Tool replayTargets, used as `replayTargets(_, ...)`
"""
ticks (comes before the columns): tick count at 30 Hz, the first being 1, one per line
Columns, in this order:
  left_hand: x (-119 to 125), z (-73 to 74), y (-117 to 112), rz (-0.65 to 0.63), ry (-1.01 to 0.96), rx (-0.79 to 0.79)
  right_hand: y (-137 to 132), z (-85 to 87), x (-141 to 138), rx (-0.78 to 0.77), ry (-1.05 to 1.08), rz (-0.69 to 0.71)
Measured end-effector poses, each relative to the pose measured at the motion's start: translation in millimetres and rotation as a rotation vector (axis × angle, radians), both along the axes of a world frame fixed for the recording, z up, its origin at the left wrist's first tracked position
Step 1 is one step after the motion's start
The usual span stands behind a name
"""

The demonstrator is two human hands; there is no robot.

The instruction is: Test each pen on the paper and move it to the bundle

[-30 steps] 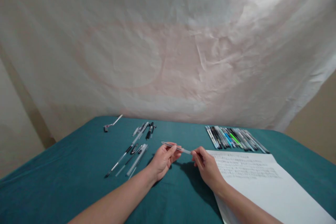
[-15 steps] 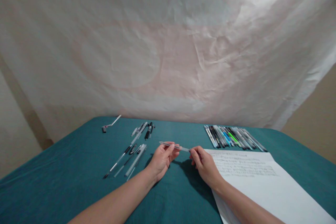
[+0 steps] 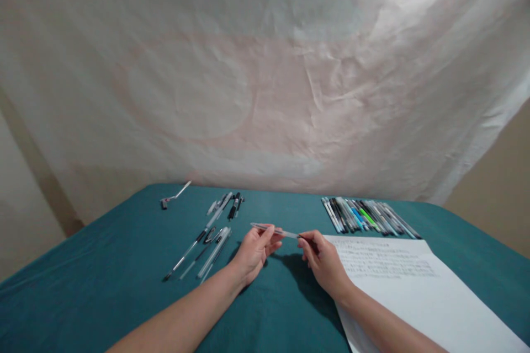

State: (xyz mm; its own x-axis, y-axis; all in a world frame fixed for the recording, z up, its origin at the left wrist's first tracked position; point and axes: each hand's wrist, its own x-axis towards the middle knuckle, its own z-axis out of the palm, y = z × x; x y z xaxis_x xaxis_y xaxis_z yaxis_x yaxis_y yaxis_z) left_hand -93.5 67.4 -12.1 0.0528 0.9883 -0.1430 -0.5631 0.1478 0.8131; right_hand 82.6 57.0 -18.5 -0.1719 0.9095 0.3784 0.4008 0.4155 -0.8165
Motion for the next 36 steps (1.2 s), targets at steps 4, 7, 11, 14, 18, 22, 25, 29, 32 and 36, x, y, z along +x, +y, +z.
replayTargets(4, -0.3, 1.2, -1.6, -0.012, 0.007, 0.004, -1.2, 3.0, 0.5, 0.035, -0.049, -0.023)
replayTargets(7, 0.1, 2.7, -3.6, -0.028, 0.013, 0.017, -0.5, 3.0, 0.8, 0.029, -0.096, -0.040)
replayTargets(11, 1.5, 4.8, -5.9, -0.055, 0.014, 0.026, 1.6, 0.0, -0.2, -0.063, -0.063, -0.009)
replayTargets(14, 2.9, 5.6, -5.9, -0.042, -0.007, 0.010, 1.9, 0.4, -1.8, -0.136, 0.017, 0.007)
replayTargets(18, 3.4, 5.4, -3.8, 0.004, -0.036, -0.018, -0.6, 6.3, -3.2, -0.073, 0.082, -0.010)
replayTargets(22, 2.5, 4.2, -2.6, 0.010, -0.034, -0.018, -1.4, 7.8, -2.2, -0.045, 0.065, 0.013)
replayTargets(25, 2.2, 3.1, -2.8, -0.013, -0.024, -0.007, 0.0, 4.0, -1.3, -0.065, 0.032, 0.020)
replayTargets(29, 2.4, 3.2, -2.5, -0.007, -0.047, -0.024, 0.5, 2.2, -2.0, -0.095, 0.057, 0.019)
replayTargets(32, 2.1, 4.5, -2.0, 0.008, -0.063, -0.037, -1.0, 5.3, -2.6, -0.066, 0.066, 0.023)
replayTargets(36, 1.8, 6.0, -2.6, -0.016, -0.053, -0.032, -1.5, 6.5, -1.9, -0.027, -0.006, 0.017)
